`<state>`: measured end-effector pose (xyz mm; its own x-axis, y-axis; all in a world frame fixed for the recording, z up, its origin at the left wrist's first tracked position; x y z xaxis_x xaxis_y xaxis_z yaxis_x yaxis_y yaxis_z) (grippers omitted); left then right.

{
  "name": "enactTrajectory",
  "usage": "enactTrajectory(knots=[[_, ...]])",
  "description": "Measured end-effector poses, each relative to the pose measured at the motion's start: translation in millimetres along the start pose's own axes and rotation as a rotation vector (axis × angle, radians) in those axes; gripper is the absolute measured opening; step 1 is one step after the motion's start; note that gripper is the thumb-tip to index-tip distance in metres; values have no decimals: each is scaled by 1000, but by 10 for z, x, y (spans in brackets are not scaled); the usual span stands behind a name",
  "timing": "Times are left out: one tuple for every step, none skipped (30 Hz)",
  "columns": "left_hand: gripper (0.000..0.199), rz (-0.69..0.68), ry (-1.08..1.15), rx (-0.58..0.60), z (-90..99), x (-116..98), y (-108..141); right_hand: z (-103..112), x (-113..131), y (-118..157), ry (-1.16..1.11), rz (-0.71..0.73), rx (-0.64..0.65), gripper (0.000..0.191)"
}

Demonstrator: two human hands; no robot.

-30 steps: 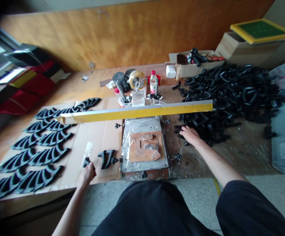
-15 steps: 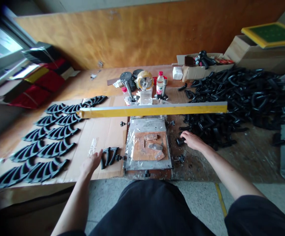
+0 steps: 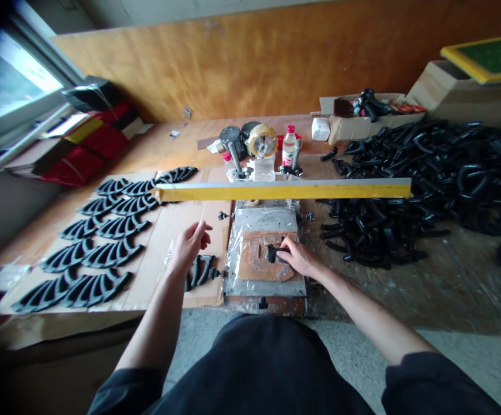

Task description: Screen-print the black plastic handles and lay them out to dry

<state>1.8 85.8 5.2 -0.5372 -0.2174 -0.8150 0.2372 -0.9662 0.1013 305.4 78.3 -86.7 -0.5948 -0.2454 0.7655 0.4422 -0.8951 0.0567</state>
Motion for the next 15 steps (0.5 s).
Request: enactTrajectory(knots=[[45, -59, 46, 5, -30, -207, -30, -125, 137, -67, 72, 30, 27, 16], [44, -106, 98, -5, -43, -397, -55, -215, 241, -131, 164, 57, 27, 17], [42, -147, 146, -21, -43, -572, -75, -273, 318, -190, 260, 82, 8, 18], [40, -185, 190, -38, -39, -731, -87, -303, 372, -239, 343, 105, -20, 19], [37, -219, 232, -57, -30, -868, -90, -314, 405, -277, 403, 125, -48, 20], [35, -248, 276, -72, -22, -984, -86, -311, 421, -305, 442, 138, -71, 19], [34, -272, 317, -76, -24, -1078, -77, -300, 430, -323, 461, 149, -88, 18], [35, -290, 350, -71, -37, -1151, -63, -286, 439, -333, 464, 162, -103, 15], [37, -300, 374, -59, -59, -1203, -48, -276, 456, -336, 451, 181, -114, 14], [41, -302, 387, -47, -85, -1234, -33, -277, 489, -332, 427, 216, -119, 16], [44, -296, 391, -40, -108, -1245, -18, -298, 538, -319, 396, 266, -115, 23], [46, -286, 388, -38, -128, -1240, -4, -339, 596, -299, 361, 330, -94, 33], [46, -275, 383, -43, -140, -1222, 13, -399, 653, -268, 326, 399, -55, 42], [46, -268, 376, -46, -148, -1197, 35, -472, 700, -226, 291, 466, 4, 47], [46, -266, 366, -47, -153, -1166, 64, -540, 720, -175, 255, 516, 76, 47]])
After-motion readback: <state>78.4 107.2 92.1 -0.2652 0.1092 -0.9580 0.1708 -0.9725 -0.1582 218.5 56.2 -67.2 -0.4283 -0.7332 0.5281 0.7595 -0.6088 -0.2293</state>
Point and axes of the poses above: each hand's wrist, its own y-axis away from the middle knuckle, its own z-axis out of the back of the hand, x = y × z, the point moved 9 cm from there along -y, towards the middle knuckle, and after that the axes turned 11 degrees about -y, right-handed, at the moved point
